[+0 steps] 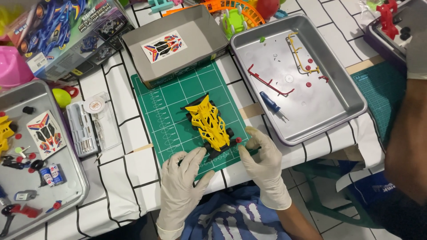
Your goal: The person assembles a remote control car on a green cutting mat. They attach wheels to the black chassis, place a yellow body shell over the frame, and use a screwdriver to secure the components.
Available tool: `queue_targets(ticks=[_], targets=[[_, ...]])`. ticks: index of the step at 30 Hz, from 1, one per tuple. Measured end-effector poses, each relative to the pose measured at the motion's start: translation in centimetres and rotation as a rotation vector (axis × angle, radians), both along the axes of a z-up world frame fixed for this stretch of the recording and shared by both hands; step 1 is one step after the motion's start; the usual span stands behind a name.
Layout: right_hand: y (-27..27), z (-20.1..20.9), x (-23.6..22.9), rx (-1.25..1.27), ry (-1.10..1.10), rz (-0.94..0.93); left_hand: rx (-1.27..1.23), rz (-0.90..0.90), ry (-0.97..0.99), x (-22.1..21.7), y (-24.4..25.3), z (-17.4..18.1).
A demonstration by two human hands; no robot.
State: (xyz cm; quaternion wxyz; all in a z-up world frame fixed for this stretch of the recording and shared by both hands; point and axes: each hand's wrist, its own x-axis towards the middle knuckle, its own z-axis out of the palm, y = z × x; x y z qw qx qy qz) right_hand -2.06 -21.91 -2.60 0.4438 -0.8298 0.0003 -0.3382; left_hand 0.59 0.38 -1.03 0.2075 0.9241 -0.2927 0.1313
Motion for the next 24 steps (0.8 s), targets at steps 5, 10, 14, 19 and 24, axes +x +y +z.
queue_targets(ticks=[5,10,14,19,24], targets=[[-4.3,6.9,-2.3,0.055,-0.026,0.084,-0.016,0.022,-0.005,0.1,0.1,-0.2],[-12.3,15.0,5.7,-0.308,0.189,0.014,-0.117,0.052,0.024,-0.3,-0.1,-0.5],[-16.1,12.4,14.8,-0.218,0.8,-0.115,-0.191,0.064,0.011,-0.5,0.1,-1.0],[-19.1,6.2,20.8,-0.463,0.931,-0.066,-0.212,0.064,0.002,-0.6,0.2,-0.6],[-19.8,4.6,22.3,-0.537,0.941,-0.037,-0.202,0.085,0.076,-0.7,0.3,-1.0]])
